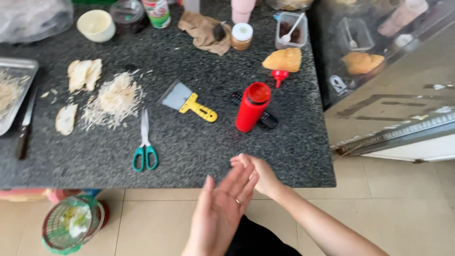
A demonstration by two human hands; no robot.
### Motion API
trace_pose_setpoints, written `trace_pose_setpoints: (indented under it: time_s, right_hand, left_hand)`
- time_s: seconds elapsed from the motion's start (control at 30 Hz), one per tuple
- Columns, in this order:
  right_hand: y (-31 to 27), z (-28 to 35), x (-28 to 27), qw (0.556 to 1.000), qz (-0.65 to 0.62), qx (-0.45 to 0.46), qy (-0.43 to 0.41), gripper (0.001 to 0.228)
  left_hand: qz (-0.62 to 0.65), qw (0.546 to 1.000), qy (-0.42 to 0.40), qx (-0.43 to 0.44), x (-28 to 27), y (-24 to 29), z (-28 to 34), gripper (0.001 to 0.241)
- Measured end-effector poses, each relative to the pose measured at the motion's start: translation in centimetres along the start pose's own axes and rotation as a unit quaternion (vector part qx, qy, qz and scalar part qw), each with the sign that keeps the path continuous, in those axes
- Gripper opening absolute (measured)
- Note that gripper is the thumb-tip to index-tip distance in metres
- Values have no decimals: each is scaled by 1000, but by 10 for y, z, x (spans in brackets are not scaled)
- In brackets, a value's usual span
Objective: Refilling a small sauce bottle from a large container and organizing objects on a kitchen counter.
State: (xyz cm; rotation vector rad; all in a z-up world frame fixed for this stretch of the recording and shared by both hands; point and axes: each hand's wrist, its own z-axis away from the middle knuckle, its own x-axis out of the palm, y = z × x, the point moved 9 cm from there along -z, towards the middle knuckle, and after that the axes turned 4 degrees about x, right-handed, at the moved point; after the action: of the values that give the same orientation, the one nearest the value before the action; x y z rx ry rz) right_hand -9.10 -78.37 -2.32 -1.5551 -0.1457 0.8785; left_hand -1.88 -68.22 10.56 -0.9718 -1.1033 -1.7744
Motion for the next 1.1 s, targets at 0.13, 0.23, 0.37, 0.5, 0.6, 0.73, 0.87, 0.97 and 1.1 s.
trace_pose_setpoints:
  time_s: [0.13, 0.23, 0.37, 0.5, 0.6, 0.73, 0.87, 0.97, 1.1]
  right_hand:
    - [17, 11, 1, 743, -554, 375, 27, 58]
    - [-63, 11, 10, 609, -710, 315, -160, 69]
    - [7, -1, -21, 511, -812, 280, -39, 55]
    - [47, 16, -118, 557, -750, 334, 121, 37]
    - [131, -6, -183, 648, -660, 323, 199, 23]
    - [212, -79, -242, 774, -455, 361, 253, 32]
    - [236, -167, -260, 856, -257, 334, 299, 61]
    - [238, -206, -281, 866, 1, 276, 416, 90]
    - [208, -206, -275, 823, 88, 364, 427, 85]
  left_hand:
    - [-254, 943, -38, 213, 47, 43, -43, 63]
    - [-644, 695, 10, 319, 21, 24, -72, 58]
    - [-800, 476, -172, 322, -25, -3, -99, 63]
    - [-884, 405, -60, 224, -67, 38, -142, 62]
    - [-836, 510, 31, 203, -47, 75, -166, 74]
    - [-705, 648, 46, 283, 17, 85, -197, 117]
    - [-602, 719, 51, 343, 25, 72, -221, 113]
    - [-561, 757, 110, 316, 8, 69, -224, 77]
    - [-490, 776, 108, 381, 2, 74, -189, 68]
